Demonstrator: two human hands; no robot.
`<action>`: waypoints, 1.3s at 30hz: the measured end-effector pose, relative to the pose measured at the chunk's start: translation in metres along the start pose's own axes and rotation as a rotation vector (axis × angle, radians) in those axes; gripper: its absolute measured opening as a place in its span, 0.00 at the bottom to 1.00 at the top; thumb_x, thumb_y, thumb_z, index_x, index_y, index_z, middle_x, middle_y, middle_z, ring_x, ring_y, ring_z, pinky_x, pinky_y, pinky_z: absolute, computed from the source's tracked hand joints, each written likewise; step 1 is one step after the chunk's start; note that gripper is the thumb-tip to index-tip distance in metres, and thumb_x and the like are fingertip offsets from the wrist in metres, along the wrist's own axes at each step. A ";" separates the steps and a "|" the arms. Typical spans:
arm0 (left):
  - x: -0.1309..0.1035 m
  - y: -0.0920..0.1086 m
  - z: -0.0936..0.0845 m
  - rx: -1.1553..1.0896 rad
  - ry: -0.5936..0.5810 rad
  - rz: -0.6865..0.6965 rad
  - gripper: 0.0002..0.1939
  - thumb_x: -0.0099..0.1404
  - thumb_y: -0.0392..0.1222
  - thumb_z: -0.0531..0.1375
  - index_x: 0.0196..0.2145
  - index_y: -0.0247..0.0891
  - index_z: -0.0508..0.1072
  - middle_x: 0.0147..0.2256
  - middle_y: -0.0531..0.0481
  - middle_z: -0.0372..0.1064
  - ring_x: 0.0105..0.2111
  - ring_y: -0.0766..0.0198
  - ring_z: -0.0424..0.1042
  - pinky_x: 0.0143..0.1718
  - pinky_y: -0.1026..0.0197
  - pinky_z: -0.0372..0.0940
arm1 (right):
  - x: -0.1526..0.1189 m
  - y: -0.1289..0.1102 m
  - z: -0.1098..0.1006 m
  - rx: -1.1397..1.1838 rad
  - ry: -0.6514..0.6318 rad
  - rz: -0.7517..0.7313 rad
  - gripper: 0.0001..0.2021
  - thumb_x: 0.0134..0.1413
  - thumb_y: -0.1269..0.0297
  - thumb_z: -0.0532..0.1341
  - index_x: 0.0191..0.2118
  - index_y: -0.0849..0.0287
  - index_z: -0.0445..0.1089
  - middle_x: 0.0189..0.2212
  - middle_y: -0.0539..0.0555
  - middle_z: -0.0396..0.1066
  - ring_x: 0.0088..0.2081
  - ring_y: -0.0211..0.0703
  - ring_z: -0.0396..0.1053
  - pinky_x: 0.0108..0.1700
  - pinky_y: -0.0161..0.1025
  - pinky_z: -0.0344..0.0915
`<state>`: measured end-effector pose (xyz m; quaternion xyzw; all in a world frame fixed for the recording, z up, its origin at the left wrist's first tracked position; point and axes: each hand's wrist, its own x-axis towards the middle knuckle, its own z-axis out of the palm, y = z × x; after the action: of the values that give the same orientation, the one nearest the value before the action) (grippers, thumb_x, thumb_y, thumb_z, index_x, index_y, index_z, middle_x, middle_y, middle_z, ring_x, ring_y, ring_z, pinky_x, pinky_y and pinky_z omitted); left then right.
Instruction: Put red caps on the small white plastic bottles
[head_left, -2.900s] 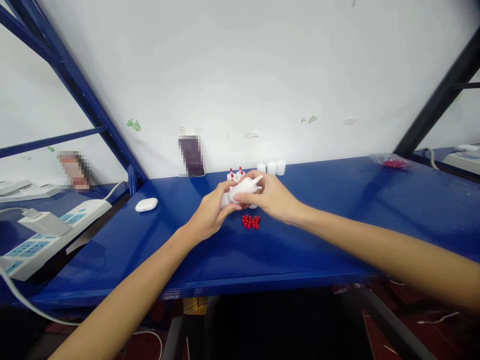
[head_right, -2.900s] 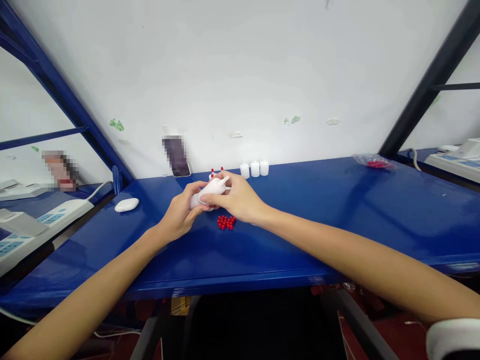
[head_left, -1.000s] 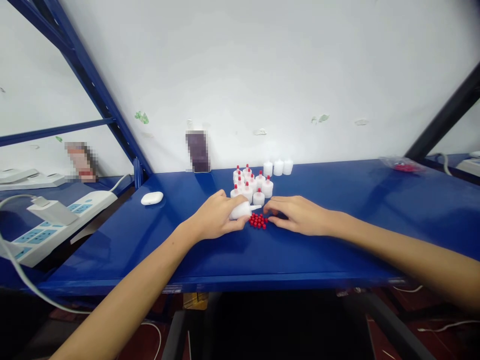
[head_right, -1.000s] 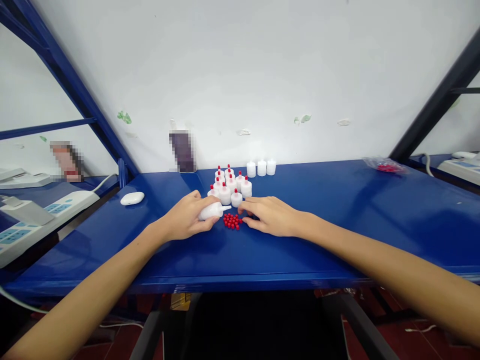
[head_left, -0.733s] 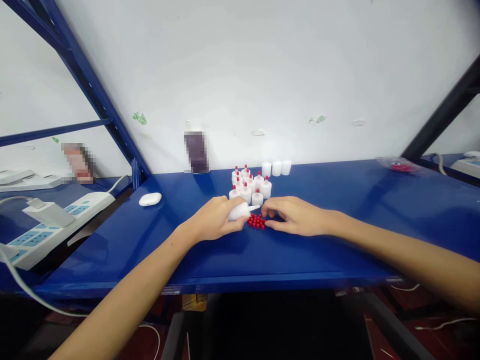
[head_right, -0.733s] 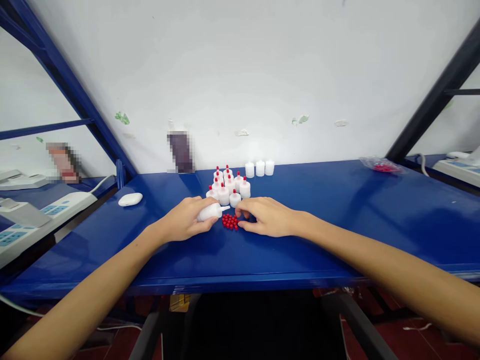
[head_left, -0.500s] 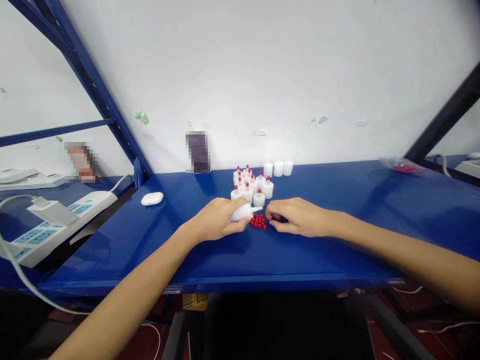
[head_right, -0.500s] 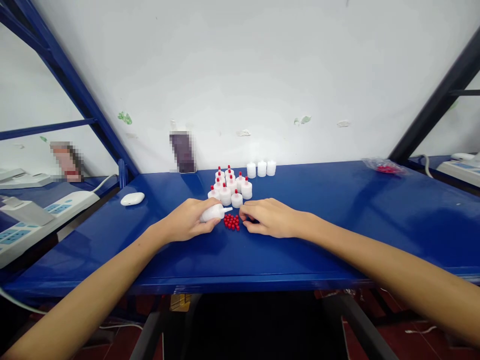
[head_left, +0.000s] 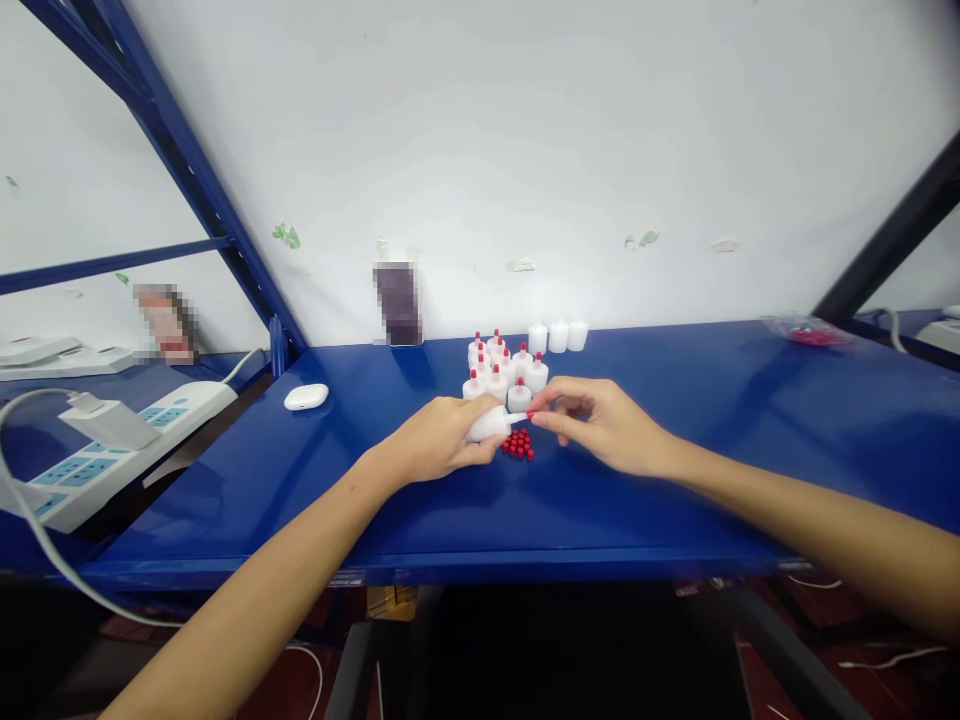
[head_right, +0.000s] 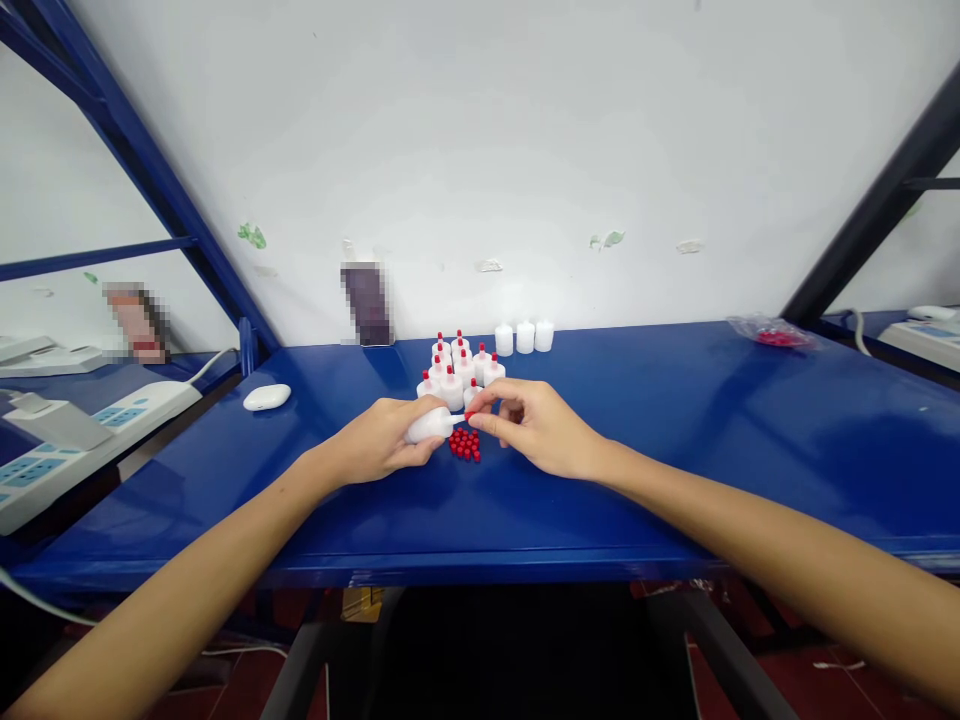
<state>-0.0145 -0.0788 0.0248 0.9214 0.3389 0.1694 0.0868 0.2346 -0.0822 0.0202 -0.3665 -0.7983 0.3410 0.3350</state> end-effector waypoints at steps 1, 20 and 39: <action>0.000 0.001 0.000 0.000 0.001 0.000 0.09 0.68 0.47 0.55 0.39 0.38 0.68 0.29 0.52 0.70 0.26 0.65 0.68 0.28 0.66 0.58 | 0.000 0.000 0.001 -0.009 -0.003 -0.007 0.13 0.59 0.52 0.62 0.40 0.56 0.73 0.24 0.48 0.69 0.24 0.40 0.67 0.30 0.39 0.64; -0.001 0.009 0.004 0.142 0.005 0.061 0.12 0.70 0.48 0.54 0.45 0.38 0.68 0.31 0.49 0.73 0.26 0.61 0.72 0.27 0.64 0.60 | -0.003 -0.006 0.000 -0.502 -0.204 -0.275 0.15 0.69 0.59 0.46 0.30 0.55 0.58 0.28 0.51 0.64 0.27 0.41 0.58 0.32 0.40 0.55; -0.003 -0.018 -0.004 0.069 0.445 -0.029 0.18 0.70 0.51 0.57 0.51 0.37 0.67 0.43 0.46 0.73 0.40 0.59 0.73 0.42 0.60 0.66 | 0.086 -0.034 -0.021 -0.689 -0.241 0.240 0.18 0.57 0.59 0.51 0.19 0.60 0.63 0.21 0.57 0.69 0.23 0.40 0.63 0.27 0.37 0.54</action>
<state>-0.0287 -0.0671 0.0226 0.8588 0.3684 0.3555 -0.0195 0.1954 -0.0224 0.0830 -0.5056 -0.8512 0.1302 0.0538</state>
